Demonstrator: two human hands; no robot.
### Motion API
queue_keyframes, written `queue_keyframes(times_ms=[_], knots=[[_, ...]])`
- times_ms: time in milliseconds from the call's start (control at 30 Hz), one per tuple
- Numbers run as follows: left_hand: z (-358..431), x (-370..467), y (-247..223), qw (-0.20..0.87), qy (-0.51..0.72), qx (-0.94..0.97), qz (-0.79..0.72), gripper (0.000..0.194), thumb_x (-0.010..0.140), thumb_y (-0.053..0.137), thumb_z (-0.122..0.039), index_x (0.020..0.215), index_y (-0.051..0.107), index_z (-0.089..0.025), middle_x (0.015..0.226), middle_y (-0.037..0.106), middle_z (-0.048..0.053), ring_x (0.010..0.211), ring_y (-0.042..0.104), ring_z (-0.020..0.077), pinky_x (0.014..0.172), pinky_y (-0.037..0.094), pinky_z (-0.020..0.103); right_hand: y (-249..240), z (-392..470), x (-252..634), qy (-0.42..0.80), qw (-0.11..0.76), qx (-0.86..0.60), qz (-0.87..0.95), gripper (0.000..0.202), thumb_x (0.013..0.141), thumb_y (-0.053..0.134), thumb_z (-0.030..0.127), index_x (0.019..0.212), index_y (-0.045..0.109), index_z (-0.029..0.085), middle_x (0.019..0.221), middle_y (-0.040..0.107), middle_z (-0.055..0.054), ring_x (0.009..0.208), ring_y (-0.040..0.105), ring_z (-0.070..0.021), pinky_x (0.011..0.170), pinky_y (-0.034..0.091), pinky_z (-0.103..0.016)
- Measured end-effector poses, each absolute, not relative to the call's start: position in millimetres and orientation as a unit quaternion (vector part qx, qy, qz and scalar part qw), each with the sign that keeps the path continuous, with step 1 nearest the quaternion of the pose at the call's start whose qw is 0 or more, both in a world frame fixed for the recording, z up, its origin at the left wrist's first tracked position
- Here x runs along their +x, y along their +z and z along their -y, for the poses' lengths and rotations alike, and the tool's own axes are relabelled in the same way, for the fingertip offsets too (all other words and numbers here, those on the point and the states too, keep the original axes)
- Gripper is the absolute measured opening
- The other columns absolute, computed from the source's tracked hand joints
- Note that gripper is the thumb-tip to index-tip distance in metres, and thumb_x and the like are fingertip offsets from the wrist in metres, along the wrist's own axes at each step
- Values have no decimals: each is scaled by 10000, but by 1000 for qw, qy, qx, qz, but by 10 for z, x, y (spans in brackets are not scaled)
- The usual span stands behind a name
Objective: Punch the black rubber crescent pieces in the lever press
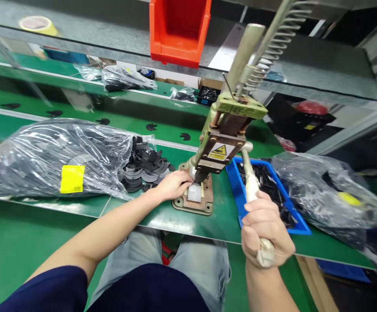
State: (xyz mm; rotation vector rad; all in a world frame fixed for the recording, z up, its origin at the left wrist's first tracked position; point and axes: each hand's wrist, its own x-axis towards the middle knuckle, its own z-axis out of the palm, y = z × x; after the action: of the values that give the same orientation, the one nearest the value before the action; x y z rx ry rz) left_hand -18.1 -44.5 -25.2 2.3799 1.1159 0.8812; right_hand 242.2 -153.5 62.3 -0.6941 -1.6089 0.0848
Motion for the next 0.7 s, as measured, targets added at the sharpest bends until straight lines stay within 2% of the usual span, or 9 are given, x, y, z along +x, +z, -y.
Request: queue_keyframes(times_ms=[100, 233, 333, 400, 533, 700], knots=[[466, -515, -80, 141, 263, 858, -418, 254, 1007, 590, -233, 1222, 720, -198, 1246, 758, 105, 1180, 671, 265, 1057, 519, 427, 592, 1498, 2411, 38, 652, -295, 698, 176, 784, 704, 261, 643, 605, 297, 637, 632, 37, 731, 661, -235, 1030, 546, -657], [469, -1199, 124, 48, 121, 865, -484, 226, 940, 674, -274, 1144, 736, -200, 1172, 749, 122, 1135, 645, 310, 1019, 486, 456, 616, 1480, 2379, 38, 662, -276, 696, 175, 797, 713, 238, 655, 613, 266, 659, 646, 31, 769, 668, -223, 1052, 533, -643], [468, -1535, 136, 26, 3, 851, -524, 376, 838, 762, -308, 1197, 722, -209, 1211, 735, 127, 1156, 622, 345, 979, 475, 462, 613, 1477, 2354, 36, 677, -264, 686, 209, 812, 726, 222, 646, 599, 240, 666, 644, 37, 782, 673, -201, 1068, 532, -609], [479, -1595, 89, 18, -47, 850, -525, 449, 826, 760, -328, 1256, 705, -211, 1259, 722, 130, 1179, 611, 355, 964, 467, 466, 609, 1475, 2343, 35, 684, -259, 681, 233, 822, 730, 217, 636, 589, 226, 666, 644, 39, 784, 679, -186, 1075, 538, -583], [493, -1527, -4, -10, -66, 855, -515, 385, 901, 659, -318, 1260, 727, -195, 1237, 727, 146, 1153, 620, 349, 919, 459, 466, 616, 1479, 2349, 35, 676, -258, 689, 228, 812, 732, 195, 635, 590, 216, 677, 654, 35, 790, 690, -189, 1078, 537, -590], [484, -1542, 40, -14, 12, 866, -500, 330, 976, 544, -241, 1182, 802, -245, 1177, 750, 127, 1104, 645, 308, 901, 467, 435, 620, 1481, 2365, 33, 671, -257, 695, 211, 798, 716, 174, 634, 592, 223, 679, 650, 40, 782, 682, -196, 1058, 536, -622]])
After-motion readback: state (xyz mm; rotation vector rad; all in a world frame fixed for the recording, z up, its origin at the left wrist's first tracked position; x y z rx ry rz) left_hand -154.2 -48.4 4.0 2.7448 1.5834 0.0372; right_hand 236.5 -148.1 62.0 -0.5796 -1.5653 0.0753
